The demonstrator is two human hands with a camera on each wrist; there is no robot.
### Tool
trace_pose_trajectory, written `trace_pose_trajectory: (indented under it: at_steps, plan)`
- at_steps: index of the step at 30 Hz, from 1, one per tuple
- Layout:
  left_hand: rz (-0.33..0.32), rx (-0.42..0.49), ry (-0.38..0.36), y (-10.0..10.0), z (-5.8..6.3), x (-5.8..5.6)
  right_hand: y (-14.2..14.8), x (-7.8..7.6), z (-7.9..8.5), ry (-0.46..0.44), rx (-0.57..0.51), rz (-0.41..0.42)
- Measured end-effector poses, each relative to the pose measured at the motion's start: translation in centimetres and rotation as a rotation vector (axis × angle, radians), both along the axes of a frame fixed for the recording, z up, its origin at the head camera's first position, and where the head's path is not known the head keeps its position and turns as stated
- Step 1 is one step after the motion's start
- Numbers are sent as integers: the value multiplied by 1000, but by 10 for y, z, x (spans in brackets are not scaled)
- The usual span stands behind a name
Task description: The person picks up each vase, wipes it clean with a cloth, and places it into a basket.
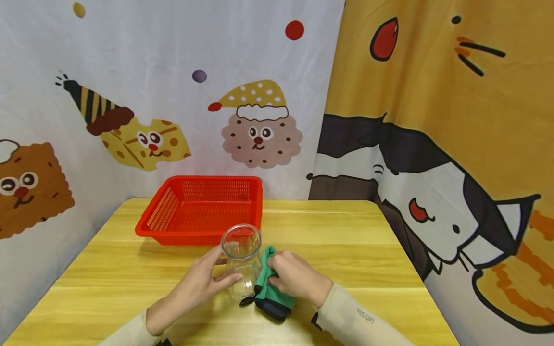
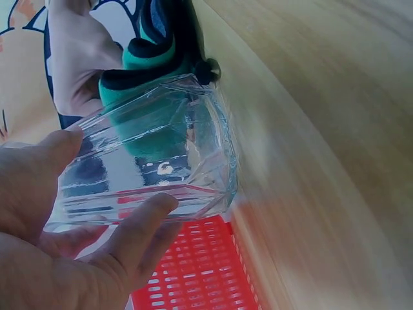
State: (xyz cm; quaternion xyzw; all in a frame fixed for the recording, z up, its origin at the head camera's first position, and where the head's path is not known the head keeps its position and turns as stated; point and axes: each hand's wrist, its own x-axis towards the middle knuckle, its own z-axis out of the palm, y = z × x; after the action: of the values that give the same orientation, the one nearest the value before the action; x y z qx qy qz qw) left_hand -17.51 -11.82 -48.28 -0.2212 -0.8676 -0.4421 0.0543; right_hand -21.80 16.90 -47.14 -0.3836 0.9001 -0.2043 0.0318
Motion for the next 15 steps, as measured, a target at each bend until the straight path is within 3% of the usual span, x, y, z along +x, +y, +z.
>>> trace_pose_trajectory:
  at_steps: [15]
  plan:
    - [-15, 13, -3, 0, 1, 1, 0, -3, -2, -14, 5, -10]
